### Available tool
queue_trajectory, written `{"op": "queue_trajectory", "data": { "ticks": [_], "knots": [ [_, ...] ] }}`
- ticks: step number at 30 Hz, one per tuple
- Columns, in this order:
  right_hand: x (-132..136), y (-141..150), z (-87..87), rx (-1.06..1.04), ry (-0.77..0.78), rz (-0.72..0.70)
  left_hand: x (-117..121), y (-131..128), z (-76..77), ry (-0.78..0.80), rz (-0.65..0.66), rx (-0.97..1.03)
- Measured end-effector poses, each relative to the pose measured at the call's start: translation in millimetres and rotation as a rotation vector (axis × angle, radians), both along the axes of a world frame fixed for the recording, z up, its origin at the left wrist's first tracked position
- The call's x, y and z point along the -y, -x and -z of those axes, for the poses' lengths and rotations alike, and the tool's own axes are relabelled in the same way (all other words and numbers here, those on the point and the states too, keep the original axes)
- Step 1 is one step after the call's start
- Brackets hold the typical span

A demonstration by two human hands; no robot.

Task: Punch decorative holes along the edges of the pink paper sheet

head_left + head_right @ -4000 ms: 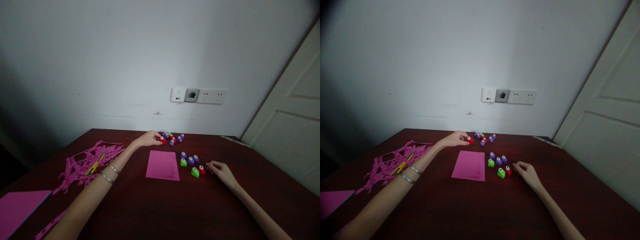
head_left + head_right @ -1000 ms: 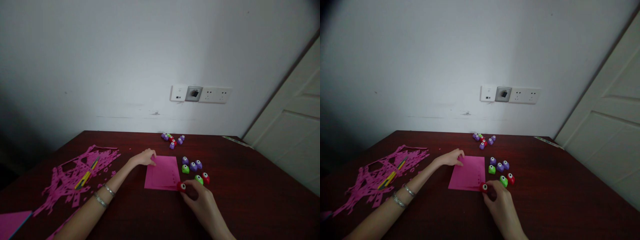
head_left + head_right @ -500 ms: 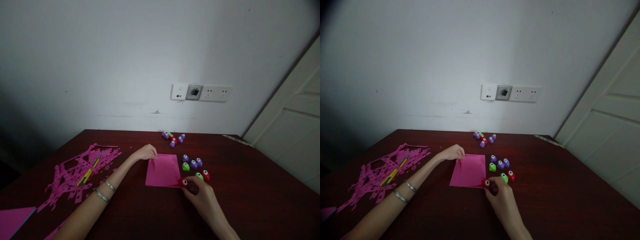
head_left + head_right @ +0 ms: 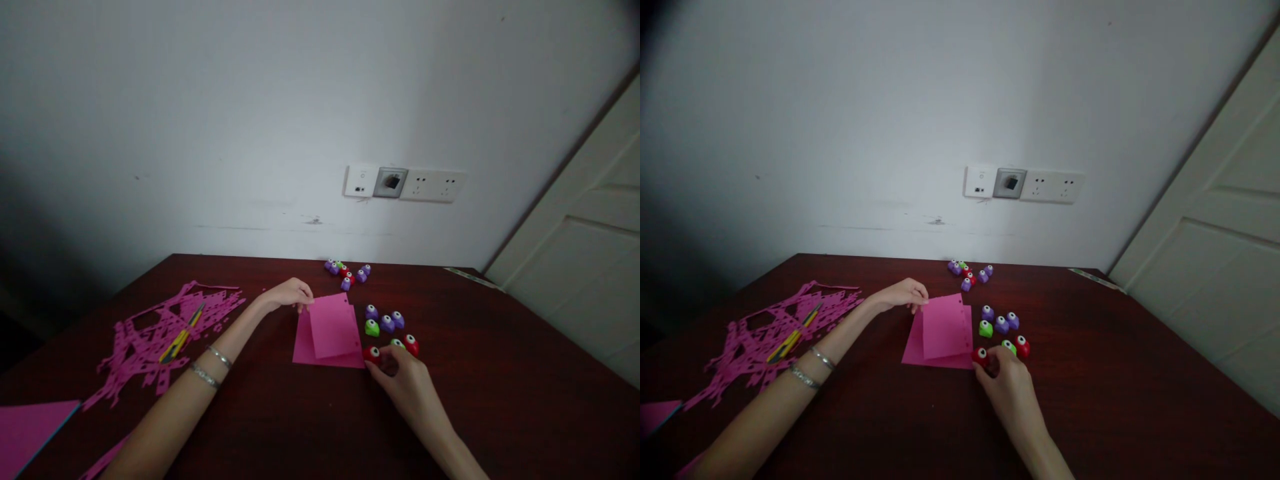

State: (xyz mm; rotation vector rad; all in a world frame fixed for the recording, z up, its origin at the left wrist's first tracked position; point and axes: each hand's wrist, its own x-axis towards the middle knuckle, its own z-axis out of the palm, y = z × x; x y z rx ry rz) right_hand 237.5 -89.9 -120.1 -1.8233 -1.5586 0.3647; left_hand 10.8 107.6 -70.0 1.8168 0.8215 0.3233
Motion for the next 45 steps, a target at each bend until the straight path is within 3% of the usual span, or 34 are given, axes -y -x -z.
{"op": "queue_trajectory", "data": {
  "ticks": [22, 45],
  "knots": [
    [1.5, 2.5, -2.6, 0.020, 0.009, 0.027, 0.4, -0.7, -2.8, 0.033, -0.033, -0.049],
    [3.2, 9.5, 1.3, 0.087, -0.016, -0.011, -0.6, -4.3, 6.9, 0.048, -0.015, -0.025]
  ]
}}
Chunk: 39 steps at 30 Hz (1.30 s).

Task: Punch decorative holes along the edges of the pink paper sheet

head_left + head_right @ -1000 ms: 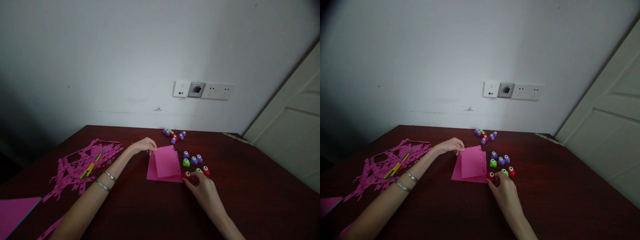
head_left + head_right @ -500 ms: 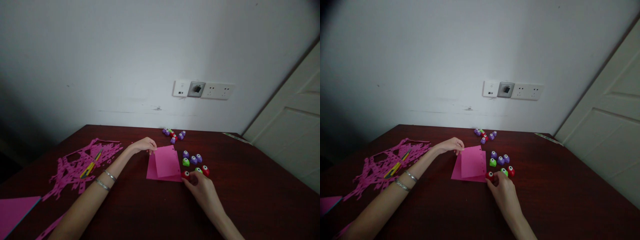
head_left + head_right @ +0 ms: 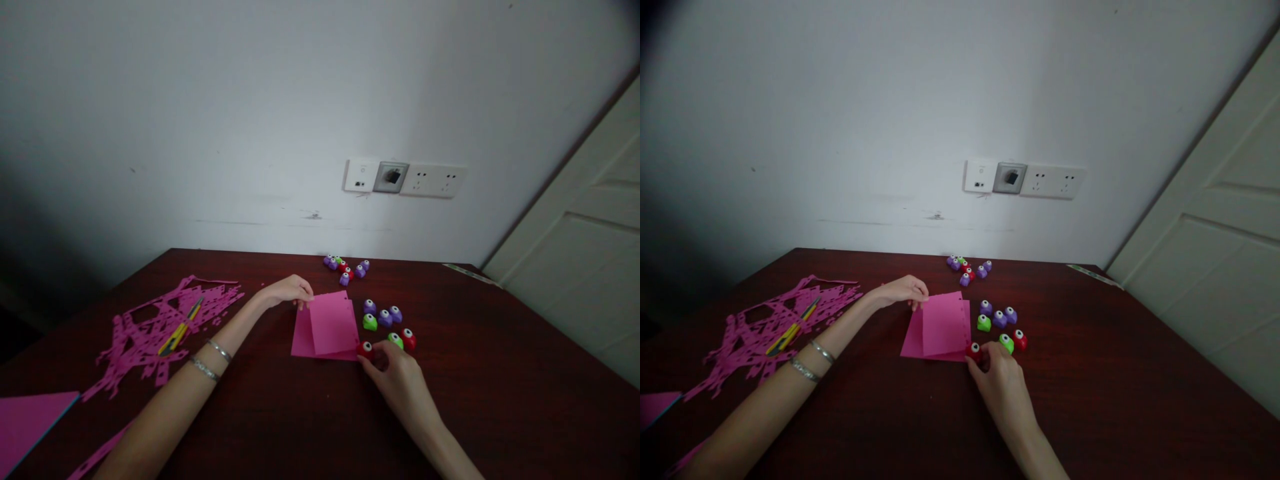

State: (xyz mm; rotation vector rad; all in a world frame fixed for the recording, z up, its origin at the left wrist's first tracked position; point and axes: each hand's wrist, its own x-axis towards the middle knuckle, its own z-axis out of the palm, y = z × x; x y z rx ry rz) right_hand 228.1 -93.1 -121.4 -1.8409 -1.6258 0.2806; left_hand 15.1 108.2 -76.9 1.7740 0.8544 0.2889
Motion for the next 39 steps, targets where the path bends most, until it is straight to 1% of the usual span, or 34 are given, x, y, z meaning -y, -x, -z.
{"op": "queue_trajectory", "data": {
  "ticks": [5, 14, 24, 35, 39],
  "knots": [
    [1.5, 3.6, -3.0, 0.052, 0.013, 0.004, -0.3, -0.8, 1.6, 0.011, -0.007, 0.003],
    [1.5, 7.9, -0.8, 0.093, -0.043, -0.008, -2.1, -2.5, 9.2, 0.024, 0.022, 0.030],
    [2.2, 15.3, -2.4, 0.093, -0.019, -0.044, 1.9, -3.6, 7.9, 0.029, 0.028, 0.019],
    [-6.8, 18.9, 5.7, 0.076, -0.058, -0.065, -0.8, -3.0, 18.5, -0.036, 0.029, -0.037],
    [-8.2, 16.9, 5.6, 0.039, -0.043, -0.080, -2.4, -2.5, 21.7, -0.092, 0.036, -0.062]
  ]
}}
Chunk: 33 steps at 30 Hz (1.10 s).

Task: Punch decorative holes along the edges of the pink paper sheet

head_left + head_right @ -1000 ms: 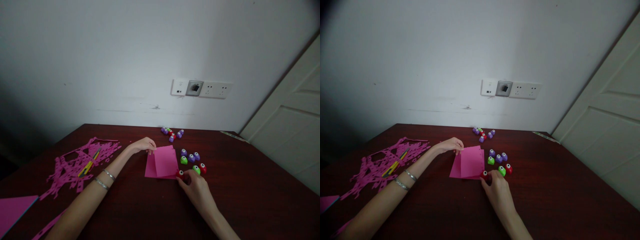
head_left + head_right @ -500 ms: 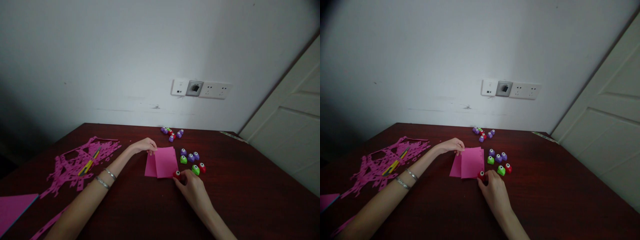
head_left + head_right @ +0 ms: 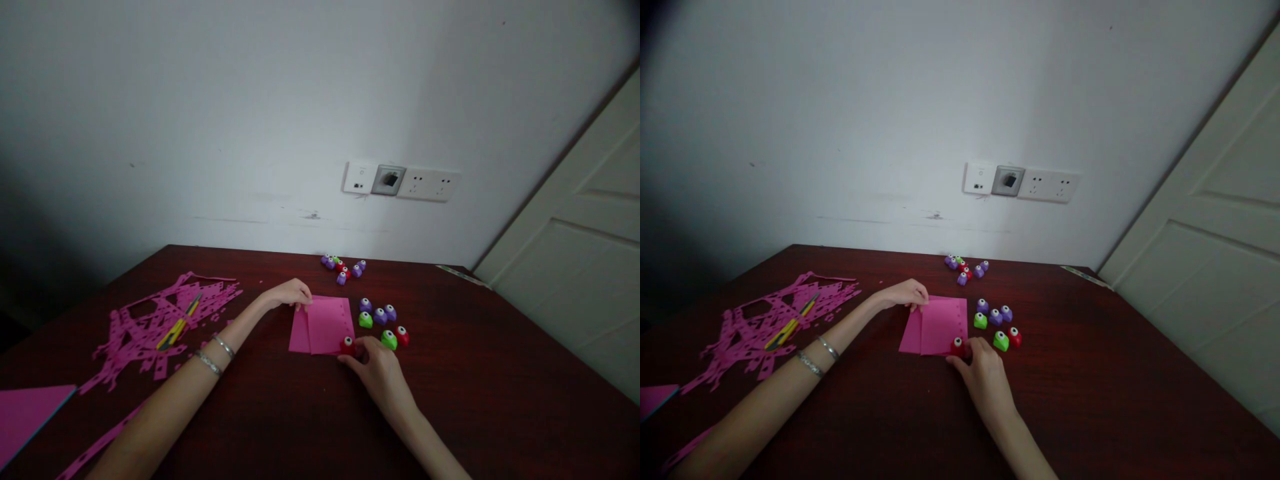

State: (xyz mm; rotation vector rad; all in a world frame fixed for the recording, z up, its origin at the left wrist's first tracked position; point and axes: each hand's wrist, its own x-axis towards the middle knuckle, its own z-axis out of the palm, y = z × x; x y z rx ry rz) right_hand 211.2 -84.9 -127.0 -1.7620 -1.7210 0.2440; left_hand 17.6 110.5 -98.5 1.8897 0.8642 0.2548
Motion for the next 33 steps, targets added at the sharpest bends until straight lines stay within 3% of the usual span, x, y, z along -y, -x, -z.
{"op": "queue_trajectory", "data": {
  "ticks": [4, 7, 10, 13, 16, 23, 33],
  "knots": [
    [-0.7, -6.5, -3.2, -0.049, 0.028, -0.019, -0.6, -2.1, -1.7, -0.160, -0.008, -0.096],
    [0.8, -14.0, -7.7, -0.110, 0.064, -0.020, 9.4, -7.8, -9.7, -0.505, -0.071, -0.218],
    [3.3, -20.4, -13.0, -0.181, 0.082, -0.020, 29.8, -16.6, -18.8, -0.771, 0.045, -0.347],
    [3.6, -22.2, -16.7, -0.252, 0.131, -0.061, 48.8, -24.2, -23.9, -0.734, 0.204, -0.478],
    [-0.7, -20.6, -16.2, -0.291, 0.207, -0.146, 56.0, -25.7, -25.6, -0.665, 0.260, -0.544],
    [-15.2, -18.5, -11.5, -0.248, 0.246, -0.220, 47.1, -15.3, -20.2, -0.451, 0.226, -0.573],
    [-14.4, -12.2, -13.2, -0.211, 0.203, -0.238, 45.5, -12.9, -13.8, -0.452, 0.190, -0.452]
  ]
}}
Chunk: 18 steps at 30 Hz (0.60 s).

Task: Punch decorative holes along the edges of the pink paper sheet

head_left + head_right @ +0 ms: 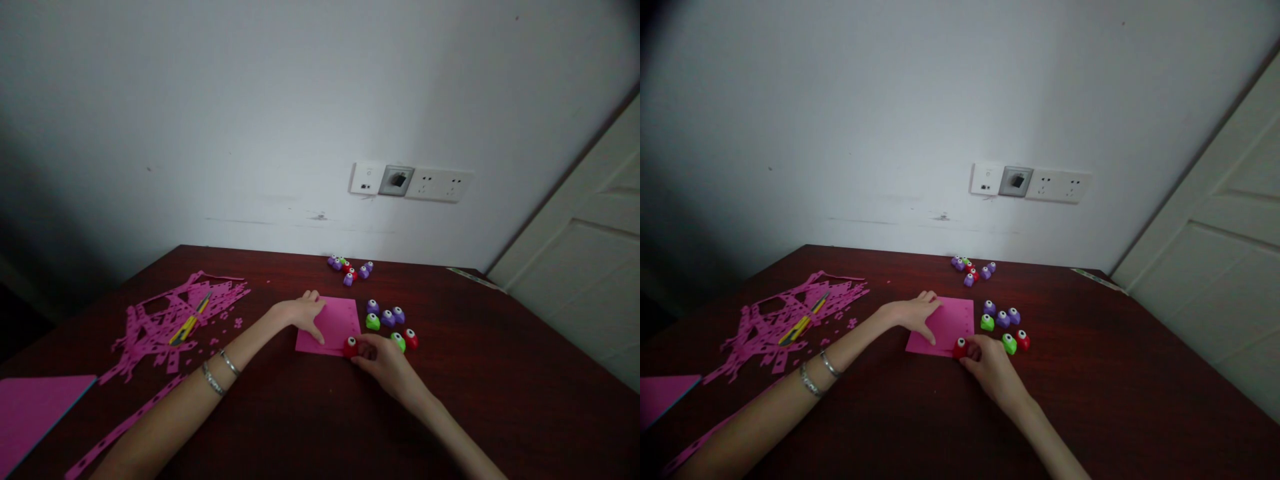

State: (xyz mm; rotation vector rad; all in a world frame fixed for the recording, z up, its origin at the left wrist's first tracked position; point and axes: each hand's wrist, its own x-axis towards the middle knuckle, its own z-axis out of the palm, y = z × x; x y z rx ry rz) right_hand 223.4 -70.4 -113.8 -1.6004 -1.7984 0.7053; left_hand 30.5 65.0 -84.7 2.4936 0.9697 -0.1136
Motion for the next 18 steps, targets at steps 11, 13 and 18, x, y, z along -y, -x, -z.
{"op": "queue_trajectory", "data": {
  "ticks": [11, 13, 18],
  "knots": [
    [2.0, 1.1, -4.1, 0.021, -0.033, 0.016, -1.7, 1.1, 1.3, -0.038, 0.038, -0.016],
    [1.6, 2.1, -4.8, 0.029, -0.034, 0.015, -2.2, 0.9, 1.7, -0.034, 0.034, -0.012],
    [0.7, 2.8, -4.9, 0.073, -0.045, 0.001, -2.2, 0.9, 1.6, -0.020, 0.034, 0.009]
  ]
}}
